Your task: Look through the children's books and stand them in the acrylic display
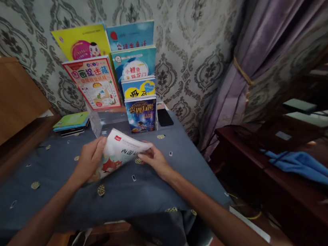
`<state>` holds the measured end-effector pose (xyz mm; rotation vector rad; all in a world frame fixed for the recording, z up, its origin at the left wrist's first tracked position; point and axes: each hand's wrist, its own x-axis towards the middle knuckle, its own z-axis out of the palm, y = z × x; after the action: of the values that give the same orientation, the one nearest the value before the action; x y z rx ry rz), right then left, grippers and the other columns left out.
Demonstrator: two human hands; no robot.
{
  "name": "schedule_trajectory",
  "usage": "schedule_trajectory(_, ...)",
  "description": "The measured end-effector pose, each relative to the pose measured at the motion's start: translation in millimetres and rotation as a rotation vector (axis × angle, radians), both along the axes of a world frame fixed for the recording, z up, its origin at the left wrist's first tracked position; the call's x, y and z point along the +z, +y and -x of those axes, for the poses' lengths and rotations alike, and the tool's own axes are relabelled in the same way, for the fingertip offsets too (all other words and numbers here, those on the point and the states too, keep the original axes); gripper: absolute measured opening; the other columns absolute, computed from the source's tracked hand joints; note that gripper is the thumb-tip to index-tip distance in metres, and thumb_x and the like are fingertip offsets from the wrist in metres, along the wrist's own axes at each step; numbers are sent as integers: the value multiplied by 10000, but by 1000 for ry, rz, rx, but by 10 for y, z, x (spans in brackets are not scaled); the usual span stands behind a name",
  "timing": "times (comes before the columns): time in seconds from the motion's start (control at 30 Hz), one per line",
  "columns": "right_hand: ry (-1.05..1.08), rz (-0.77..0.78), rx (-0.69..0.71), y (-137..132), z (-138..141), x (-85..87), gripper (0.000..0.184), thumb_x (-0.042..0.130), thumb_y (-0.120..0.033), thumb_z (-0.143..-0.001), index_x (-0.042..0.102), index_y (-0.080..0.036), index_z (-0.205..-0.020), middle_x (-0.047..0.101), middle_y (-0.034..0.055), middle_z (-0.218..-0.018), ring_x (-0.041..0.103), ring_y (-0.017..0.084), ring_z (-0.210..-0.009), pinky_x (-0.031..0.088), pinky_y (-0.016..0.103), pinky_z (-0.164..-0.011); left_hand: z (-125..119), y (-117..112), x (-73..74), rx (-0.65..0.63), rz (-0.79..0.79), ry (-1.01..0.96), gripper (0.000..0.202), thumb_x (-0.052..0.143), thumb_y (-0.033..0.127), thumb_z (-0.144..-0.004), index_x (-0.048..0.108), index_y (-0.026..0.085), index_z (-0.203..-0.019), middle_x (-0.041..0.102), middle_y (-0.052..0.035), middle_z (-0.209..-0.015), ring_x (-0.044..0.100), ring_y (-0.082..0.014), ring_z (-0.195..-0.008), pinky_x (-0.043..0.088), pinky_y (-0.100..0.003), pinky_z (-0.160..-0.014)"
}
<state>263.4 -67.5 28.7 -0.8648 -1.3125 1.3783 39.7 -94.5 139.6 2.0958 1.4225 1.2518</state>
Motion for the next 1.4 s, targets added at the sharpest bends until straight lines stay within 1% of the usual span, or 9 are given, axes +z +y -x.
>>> schedule_trajectory(0.17, 45, -46, 12, -2, 204, 199, 455, 766, -529, -710, 672, -224, -1034, 739, 58, -991, 670, 194, -831, 535, 278, -642, 51, 201, 113, -45, 217, -588, 514, 578, 676, -811, 587, 170, -720, 584, -1, -594, 573, -159, -606, 435, -246, -558)
schedule_trajectory(0.3, -41, -74, -13, 43, 98, 390, 413, 742, -591, -729, 671, -199, -838, 639, -12, -639, 515, 115, -501, 414, 233, -455, 118, 430, -110, -20, 415, -903, 476, 646, 621, -788, 639, 146, -820, 677, -47, -648, 686, -212, -678, 548, -300, -629)
schedule_trajectory(0.43, -341, -149, -113, 133, -84, 309, 411, 652, -606, -799, 672, -196, -822, 601, -15, -587, 495, 129, -470, 382, 248, -436, 276, 648, -604, 80, 519, -609, 334, 506, 446, -906, 633, 147, -831, 685, -46, -659, 701, -197, -649, 578, -310, -620)
schedule_trajectory(0.5, -651, -224, -229, 155, -161, 172, 324, 678, -515, -792, 691, -202, -871, 646, 6, -652, 580, 171, -569, 424, 269, -506, 381, 722, -827, 171, 461, -337, 202, 492, 320, -892, 612, 160, -857, 670, -20, -670, 681, -175, -633, 574, -299, -604)
schedule_trajectory(0.6, -1038, -273, -268, 126, -225, -2, 277, 675, -385, -812, 700, -211, -1026, 712, 40, -820, 663, 218, -750, 470, 297, -637, 498, 791, -1022, 217, 376, -184, 117, 495, 192, -847, 606, 182, -883, 678, -22, -768, 678, -179, -756, 582, -348, -744)
schedule_trajectory(0.77, -1248, -329, -239, 67, -128, 32, 317, 591, -320, -889, 662, -218, -1181, 712, 82, -1029, 677, 237, -893, 494, 311, -712, 458, 867, -1129, 140, 211, -12, 192, 468, 127, -849, 633, 193, -920, 682, -67, -978, 624, -225, -1053, 464, -434, -1034)
schedule_trajectory(0.9, -1244, -551, -137, 158, 197, 141, 279, 545, -258, -924, 670, -181, -1162, 680, 127, -1131, 618, 268, -1097, 497, 367, -907, 346, 900, -1254, 73, 83, 187, 285, 417, 118, -883, 609, 169, -1087, 669, -100, -1086, 618, -229, -1090, 479, -420, -1013)
schedule_trajectory(1.13, -1156, -744, 178, 504, 916, 25, 437, 490, -111, -904, 572, -136, -1333, 582, 158, -1402, 519, 261, -1318, 393, 422, -1115, 363, 848, -1480, 75, 59, 157, 420, 377, 97, -878, 507, 141, -1275, 629, -156, -1279, 592, -249, -1211, 467, -458, -1047)
schedule_trajectory(1.4, -1154, -774, 203, 720, 1025, -141, 445, 394, -213, -1003, 492, -115, -1426, 511, 182, -1482, 417, 254, -1423, 299, 479, -1187, 363, 884, -1556, 97, 16, 180, 449, 368, 107, -884, 490, 168, -1312, 635, -152, -1272, 598, -248, -1210, 478, -464, -1043)
